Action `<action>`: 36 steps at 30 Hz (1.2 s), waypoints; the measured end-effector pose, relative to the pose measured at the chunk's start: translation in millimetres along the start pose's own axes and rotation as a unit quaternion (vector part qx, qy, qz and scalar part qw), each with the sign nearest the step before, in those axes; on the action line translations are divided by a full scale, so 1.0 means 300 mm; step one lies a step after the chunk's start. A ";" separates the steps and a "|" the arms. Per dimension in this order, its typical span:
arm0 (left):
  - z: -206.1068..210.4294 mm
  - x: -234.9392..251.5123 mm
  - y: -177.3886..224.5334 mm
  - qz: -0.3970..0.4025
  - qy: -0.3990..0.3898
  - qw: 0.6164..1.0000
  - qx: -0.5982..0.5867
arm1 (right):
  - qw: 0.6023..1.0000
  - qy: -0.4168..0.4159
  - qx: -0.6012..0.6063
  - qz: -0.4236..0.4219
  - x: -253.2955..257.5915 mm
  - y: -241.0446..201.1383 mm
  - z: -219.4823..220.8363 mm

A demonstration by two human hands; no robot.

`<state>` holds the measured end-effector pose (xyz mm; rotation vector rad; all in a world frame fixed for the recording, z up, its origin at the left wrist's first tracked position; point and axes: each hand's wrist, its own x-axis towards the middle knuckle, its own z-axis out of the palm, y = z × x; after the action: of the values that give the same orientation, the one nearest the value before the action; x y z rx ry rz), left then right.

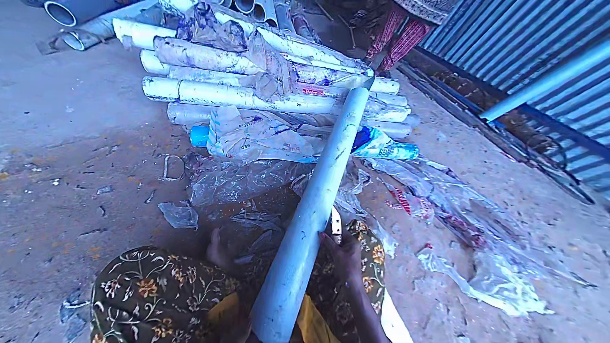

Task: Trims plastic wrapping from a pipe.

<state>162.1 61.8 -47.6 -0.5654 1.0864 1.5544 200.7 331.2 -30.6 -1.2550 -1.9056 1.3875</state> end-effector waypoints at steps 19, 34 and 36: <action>0.031 0.066 0.056 0.115 0.055 0.989 0.077 | 0.986 -0.104 0.114 -0.071 -0.085 -0.032 -0.003; -0.047 0.105 0.275 0.497 0.074 0.675 0.540 | 0.937 -0.096 -0.296 -0.159 -0.049 -0.050 0.055; 0.012 0.138 0.388 0.424 -0.010 0.687 0.590 | 0.949 -0.059 -0.260 -0.170 -0.035 -0.037 0.050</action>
<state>41.6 88.6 -40.3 0.9863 2.1787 1.1355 189.3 314.1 -24.9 -0.9975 -2.5345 0.8243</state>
